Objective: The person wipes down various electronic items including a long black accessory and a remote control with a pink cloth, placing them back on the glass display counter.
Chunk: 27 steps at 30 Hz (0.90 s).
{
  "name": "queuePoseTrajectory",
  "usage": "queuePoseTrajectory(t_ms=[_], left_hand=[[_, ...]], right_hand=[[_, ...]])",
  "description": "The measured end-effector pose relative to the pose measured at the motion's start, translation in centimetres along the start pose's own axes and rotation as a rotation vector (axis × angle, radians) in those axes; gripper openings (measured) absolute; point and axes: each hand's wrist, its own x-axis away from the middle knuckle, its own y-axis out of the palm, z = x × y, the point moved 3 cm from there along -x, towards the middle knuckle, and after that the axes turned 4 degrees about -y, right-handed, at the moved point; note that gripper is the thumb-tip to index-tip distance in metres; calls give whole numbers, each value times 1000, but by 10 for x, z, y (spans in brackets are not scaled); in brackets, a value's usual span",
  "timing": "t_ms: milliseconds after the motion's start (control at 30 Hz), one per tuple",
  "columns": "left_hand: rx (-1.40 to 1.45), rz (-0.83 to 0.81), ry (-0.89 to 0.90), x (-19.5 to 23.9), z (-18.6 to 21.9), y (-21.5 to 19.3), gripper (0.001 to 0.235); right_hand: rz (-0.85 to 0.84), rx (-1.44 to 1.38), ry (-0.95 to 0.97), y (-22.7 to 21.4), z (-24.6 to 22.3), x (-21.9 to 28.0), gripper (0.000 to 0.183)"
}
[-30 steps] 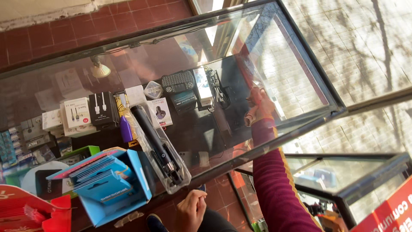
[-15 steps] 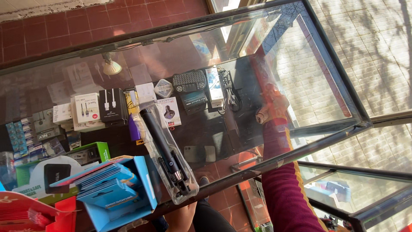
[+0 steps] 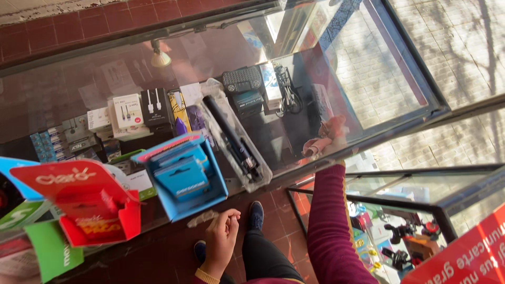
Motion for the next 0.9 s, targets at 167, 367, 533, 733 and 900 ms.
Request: queuePoseTrajectory(t_ms=[167,367,533,733,900], left_hand=[[72,-115,97,13,22,-27,16],[126,-217,175,31,14,-7,14],[182,-172,126,35,-10,44,17],[651,-359,-291,24,-65,107,40],[1058,-546,-531,26,-55,101,62]], right_hand=[[539,-267,191,-136,144,-77,13],[406,-258,268,-181,168,-6,10],[404,-279,214,-214,204,65,16],[175,-84,167,-264,256,129,12],[-107,-189,91,-163,135,306,21]])
